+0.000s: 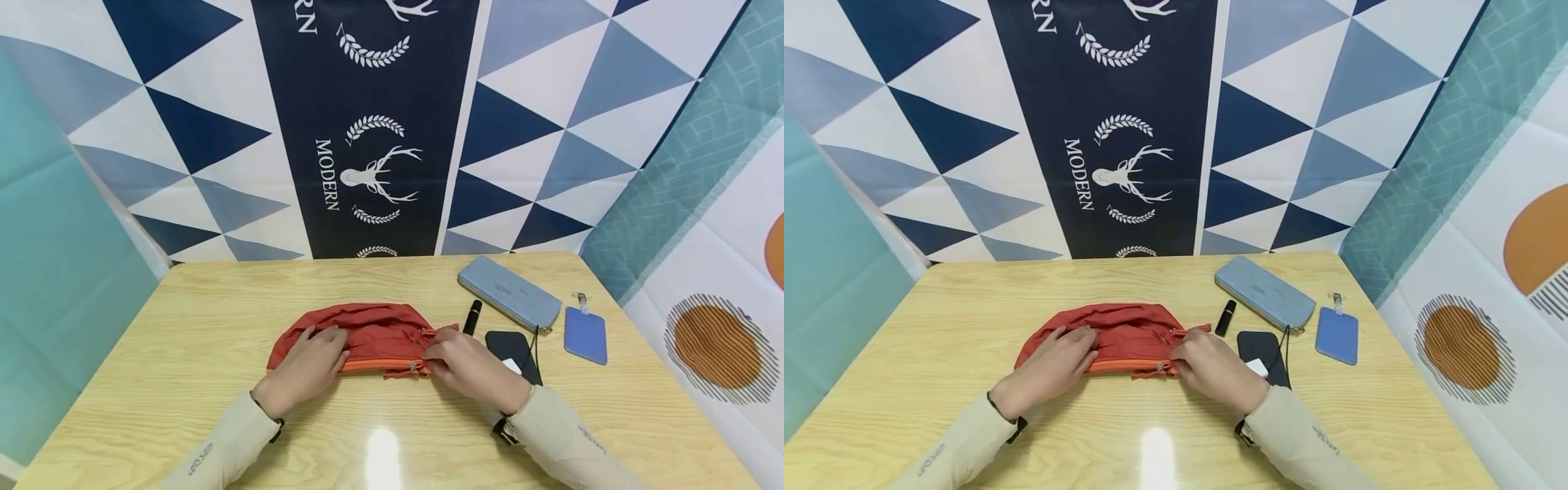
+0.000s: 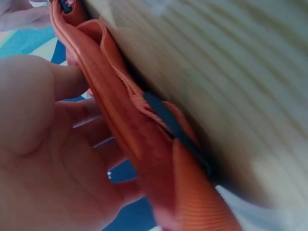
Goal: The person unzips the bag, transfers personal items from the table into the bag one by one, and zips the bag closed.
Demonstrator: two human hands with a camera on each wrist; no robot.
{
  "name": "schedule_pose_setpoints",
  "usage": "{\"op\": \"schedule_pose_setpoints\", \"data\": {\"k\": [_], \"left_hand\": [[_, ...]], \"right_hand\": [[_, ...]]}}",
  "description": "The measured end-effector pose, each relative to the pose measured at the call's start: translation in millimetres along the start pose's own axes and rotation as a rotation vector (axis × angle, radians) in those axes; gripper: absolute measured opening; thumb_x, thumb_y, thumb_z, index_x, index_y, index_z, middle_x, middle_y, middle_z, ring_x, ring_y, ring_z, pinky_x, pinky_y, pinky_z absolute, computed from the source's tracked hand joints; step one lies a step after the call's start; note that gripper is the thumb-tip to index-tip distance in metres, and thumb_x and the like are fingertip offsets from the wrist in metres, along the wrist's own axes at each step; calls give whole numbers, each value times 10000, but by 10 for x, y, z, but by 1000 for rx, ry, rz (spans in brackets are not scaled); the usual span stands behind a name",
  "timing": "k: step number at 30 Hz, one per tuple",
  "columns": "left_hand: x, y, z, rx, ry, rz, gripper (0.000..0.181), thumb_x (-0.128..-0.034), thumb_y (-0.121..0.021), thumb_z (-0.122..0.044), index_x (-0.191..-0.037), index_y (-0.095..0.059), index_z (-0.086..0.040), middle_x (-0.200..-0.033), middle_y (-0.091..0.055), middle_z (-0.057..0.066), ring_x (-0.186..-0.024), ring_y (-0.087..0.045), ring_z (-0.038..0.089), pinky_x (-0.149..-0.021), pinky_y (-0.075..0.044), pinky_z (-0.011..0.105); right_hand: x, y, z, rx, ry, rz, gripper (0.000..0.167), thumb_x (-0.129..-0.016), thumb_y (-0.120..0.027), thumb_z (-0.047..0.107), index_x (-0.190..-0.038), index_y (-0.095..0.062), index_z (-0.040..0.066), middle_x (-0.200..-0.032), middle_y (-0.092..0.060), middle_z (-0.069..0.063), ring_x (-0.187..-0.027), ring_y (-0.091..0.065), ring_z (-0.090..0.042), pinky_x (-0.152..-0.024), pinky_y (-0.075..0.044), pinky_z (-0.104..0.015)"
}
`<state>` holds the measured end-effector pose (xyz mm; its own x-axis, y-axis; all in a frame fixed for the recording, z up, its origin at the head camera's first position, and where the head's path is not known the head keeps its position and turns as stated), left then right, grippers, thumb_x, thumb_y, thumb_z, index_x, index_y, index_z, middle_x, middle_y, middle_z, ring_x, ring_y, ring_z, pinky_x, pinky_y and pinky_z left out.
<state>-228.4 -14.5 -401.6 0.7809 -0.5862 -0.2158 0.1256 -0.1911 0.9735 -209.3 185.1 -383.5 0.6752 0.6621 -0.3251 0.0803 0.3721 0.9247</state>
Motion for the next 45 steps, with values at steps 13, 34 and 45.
{"op": "schedule_pose_setpoints", "data": {"k": [13, 34, 45], "left_hand": [[-43, 335, -954, -78, -249, -162, 116, -955, -651, -274, -956, -629, -159, -833, -566, -28, -725, -533, 158, -595, -476, 285], [-548, -112, -890, -11, -91, -70, 377, -934, -650, -499, -751, -576, -178, -549, -396, -84, -446, -428, 89, -374, -288, 254], [-395, -107, -1133, -246, -126, -108, 291, -823, -734, -232, -636, -515, -194, -547, -397, -82, -417, -357, 44, -352, -297, 231]], "right_hand": [[16, -17, -72, -43, -30, 32, 166, -855, -694, 10, -817, -742, 164, -776, -585, 80, -713, -497, -65, -605, -446, -233], [-7, 17, -113, -63, -34, 24, 208, -822, -679, -32, -831, -741, 166, -793, -587, 85, -765, -524, -72, -646, -462, -242], [0, -42, -102, -56, -27, 25, 187, -843, -688, -17, -840, -747, 161, -803, -604, 75, -778, -537, -81, -653, -477, -255]]}}
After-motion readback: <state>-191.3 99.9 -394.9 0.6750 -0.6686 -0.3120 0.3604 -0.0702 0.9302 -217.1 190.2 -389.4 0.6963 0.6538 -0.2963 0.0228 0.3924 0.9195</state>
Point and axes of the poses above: each hand's wrist, its own x-axis away from the middle knuckle, its own y-axis out of the back of the hand, z = x × y, the point moved 8 cm from there along -x, towards the middle knuckle
